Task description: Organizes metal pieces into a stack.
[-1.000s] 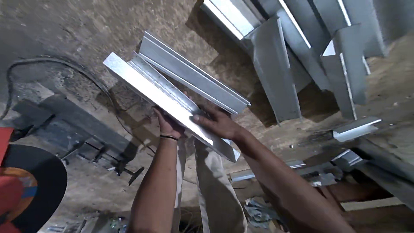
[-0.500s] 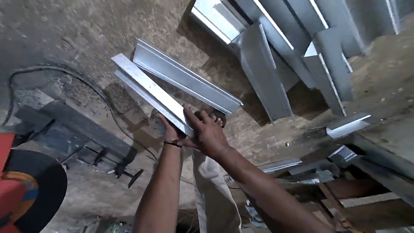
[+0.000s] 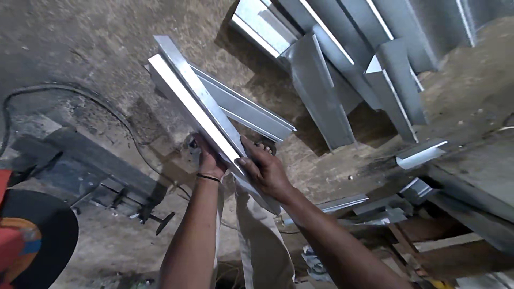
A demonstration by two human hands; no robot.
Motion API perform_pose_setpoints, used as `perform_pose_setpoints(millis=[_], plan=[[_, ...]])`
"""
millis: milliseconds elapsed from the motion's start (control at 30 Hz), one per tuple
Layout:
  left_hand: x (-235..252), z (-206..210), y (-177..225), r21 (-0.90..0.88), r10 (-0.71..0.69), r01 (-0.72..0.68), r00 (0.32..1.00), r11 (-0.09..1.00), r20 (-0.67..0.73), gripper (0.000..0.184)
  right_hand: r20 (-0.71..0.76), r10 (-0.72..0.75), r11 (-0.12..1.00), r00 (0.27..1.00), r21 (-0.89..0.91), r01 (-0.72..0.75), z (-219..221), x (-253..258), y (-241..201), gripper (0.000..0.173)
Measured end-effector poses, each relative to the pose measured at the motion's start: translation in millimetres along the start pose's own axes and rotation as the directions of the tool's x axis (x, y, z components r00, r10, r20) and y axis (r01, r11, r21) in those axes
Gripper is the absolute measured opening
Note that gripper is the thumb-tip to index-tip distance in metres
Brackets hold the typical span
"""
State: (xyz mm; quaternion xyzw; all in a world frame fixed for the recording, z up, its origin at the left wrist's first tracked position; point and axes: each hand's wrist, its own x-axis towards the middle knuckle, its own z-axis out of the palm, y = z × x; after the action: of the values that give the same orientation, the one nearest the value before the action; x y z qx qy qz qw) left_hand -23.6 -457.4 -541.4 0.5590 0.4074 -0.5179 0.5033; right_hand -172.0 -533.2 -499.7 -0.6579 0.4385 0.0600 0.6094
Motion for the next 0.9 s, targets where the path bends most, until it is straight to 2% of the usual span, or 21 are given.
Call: perform_pose_setpoints(millis=[100, 200, 233, 300, 333, 367, 467, 567, 667, 733, 800, 867, 900], plan=[[-1.6, 0.0, -1.1, 0.016, 0.026, -0.028, 0.996, 0.999, 0.086, 0.085, 0.022, -0.039, 0.994, 0.999, -0.102, 0.041, -9.1, 0.4, 6.7, 0.051], [0.0, 1.1, -3.9, -0.003, 0.074, -0.075, 0.986, 0.997, 0.149, 0.086, 0.099, 0.015, 0.997, 0.995, -0.072, -0.008, -18.7, 7.5, 16.0, 0.052], [-1.7, 4.1, -5.3, 0.001, 0.092, -0.093, 0.986, 0.996, 0.136, 0.086, 0.141, 0.051, 0.997, 0.989, -0.062, -0.042, -21.2, 10.2, 17.4, 0.057], [-4.6, 15.7, -10.7, 0.039, 0.141, -0.143, 0.988, 0.989, 0.057, 0.081, 0.231, 0.157, 0.986, 0.96, -0.099, -0.137, -24.3, 17.9, 16.3, 0.086], [-4.1, 20.1, -14.0, 0.031, 0.155, -0.156, 0.987, 0.987, 0.034, 0.079, 0.234, 0.182, 0.98, 0.955, -0.124, -0.157, -23.7, 22.8, 15.5, 0.1], [-2.5, 24.4, -16.7, 0.021, 0.159, -0.159, 0.987, 0.987, 0.007, 0.078, 0.204, 0.177, 0.978, 0.963, -0.149, -0.148, -23.1, 28.2, 15.1, 0.104], [12.0, 37.5, -16.3, 0.038, 0.185, -0.184, 0.982, 0.982, -0.036, 0.078, 0.171, 0.088, 0.972, 0.981, -0.23, -0.047, -28.1, 53.5, 19.2, 0.099], [32.1, 54.2, -12.3, 0.18, 0.245, -0.216, 0.956, 0.96, -0.159, 0.075, 0.181, 0.031, 0.946, 0.983, -0.323, 0.03, -41.9, 81.1, 26.9, 0.08], [38.6, 61.9, -6.5, 0.398, 0.258, -0.147, 0.936, 0.906, -0.241, 0.082, 0.181, 0.063, 0.873, 0.982, -0.486, 0.034, -45.7, 99.2, 41.2, 0.057], [46.7, 64.0, -1.3, 0.454, 0.223, -0.079, 0.936, 0.888, -0.272, 0.09, 0.173, 0.067, 0.846, 0.983, -0.532, 0.036, -47.6, 100.6, 50.5, 0.055], [54.3, 66.4, 3.6, 0.481, 0.183, -0.034, 0.946, 0.876, -0.267, 0.096, 0.081, 0.061, 0.867, 0.995, -0.499, -0.013, -55.6, 88.7, 51.4, 0.063], [60.6, 66.2, 6.7, 0.488, 0.176, -0.035, 0.953, 0.872, -0.245, 0.092, -0.196, 0.086, 0.868, 0.977, -0.467, -0.17, -70.2, 70.1, 49.2, 0.069], [62.8, 64.5, 7.9, 0.482, 0.179, -0.049, 0.957, 0.875, -0.228, 0.088, -0.34, 0.133, 0.849, 0.931, -0.445, -0.284, -80.7, 62.9, 51.0, 0.075]])
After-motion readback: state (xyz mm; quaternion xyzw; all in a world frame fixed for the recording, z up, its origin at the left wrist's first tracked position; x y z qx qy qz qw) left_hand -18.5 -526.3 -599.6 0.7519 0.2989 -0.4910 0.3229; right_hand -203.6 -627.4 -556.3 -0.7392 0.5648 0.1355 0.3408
